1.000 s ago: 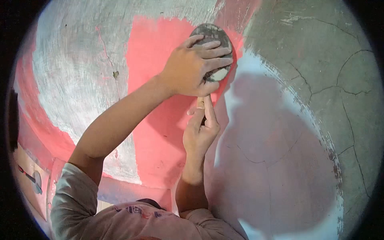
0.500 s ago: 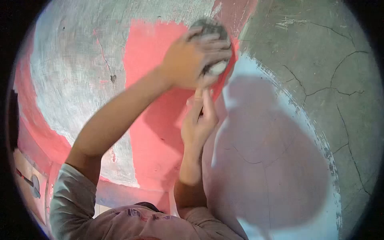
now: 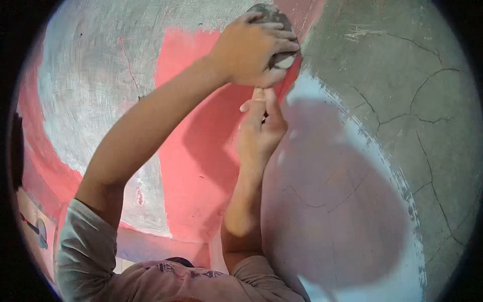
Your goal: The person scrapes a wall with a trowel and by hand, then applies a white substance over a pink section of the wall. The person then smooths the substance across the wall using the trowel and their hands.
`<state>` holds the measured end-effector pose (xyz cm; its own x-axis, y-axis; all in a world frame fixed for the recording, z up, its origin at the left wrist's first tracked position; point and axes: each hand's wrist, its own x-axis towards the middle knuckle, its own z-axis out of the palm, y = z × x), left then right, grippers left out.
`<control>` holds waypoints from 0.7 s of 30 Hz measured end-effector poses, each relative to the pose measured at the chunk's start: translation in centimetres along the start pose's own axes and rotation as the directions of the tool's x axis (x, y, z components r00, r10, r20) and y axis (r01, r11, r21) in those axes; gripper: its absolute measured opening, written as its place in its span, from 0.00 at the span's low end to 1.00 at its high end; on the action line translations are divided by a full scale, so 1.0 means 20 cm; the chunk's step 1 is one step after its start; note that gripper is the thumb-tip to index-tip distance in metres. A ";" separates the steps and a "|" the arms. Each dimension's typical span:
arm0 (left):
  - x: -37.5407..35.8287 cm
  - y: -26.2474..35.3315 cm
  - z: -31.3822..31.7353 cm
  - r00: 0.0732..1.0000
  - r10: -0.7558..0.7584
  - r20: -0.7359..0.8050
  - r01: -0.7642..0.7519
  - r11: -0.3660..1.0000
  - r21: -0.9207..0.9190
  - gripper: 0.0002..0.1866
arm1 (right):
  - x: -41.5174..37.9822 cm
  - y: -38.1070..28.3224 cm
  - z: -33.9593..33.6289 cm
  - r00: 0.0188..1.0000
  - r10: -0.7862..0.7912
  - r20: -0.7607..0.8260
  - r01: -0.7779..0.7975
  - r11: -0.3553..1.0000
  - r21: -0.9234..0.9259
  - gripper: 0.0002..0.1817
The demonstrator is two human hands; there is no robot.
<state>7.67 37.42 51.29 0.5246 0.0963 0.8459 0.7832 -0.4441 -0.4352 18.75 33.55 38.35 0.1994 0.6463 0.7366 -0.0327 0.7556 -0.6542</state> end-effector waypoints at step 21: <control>-0.17 0.07 0.00 0.999 0.029 -0.015 -0.028 0.999 0.023 0.27 | -0.14 0.03 -0.01 0.998 0.043 0.040 -0.046 0.996 0.076 0.13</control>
<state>6.94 36.53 47.87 0.5418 0.0705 0.8375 0.7754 -0.4263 -0.4658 18.34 32.19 35.98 0.1587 0.6823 0.7136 -0.1162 0.7307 -0.6727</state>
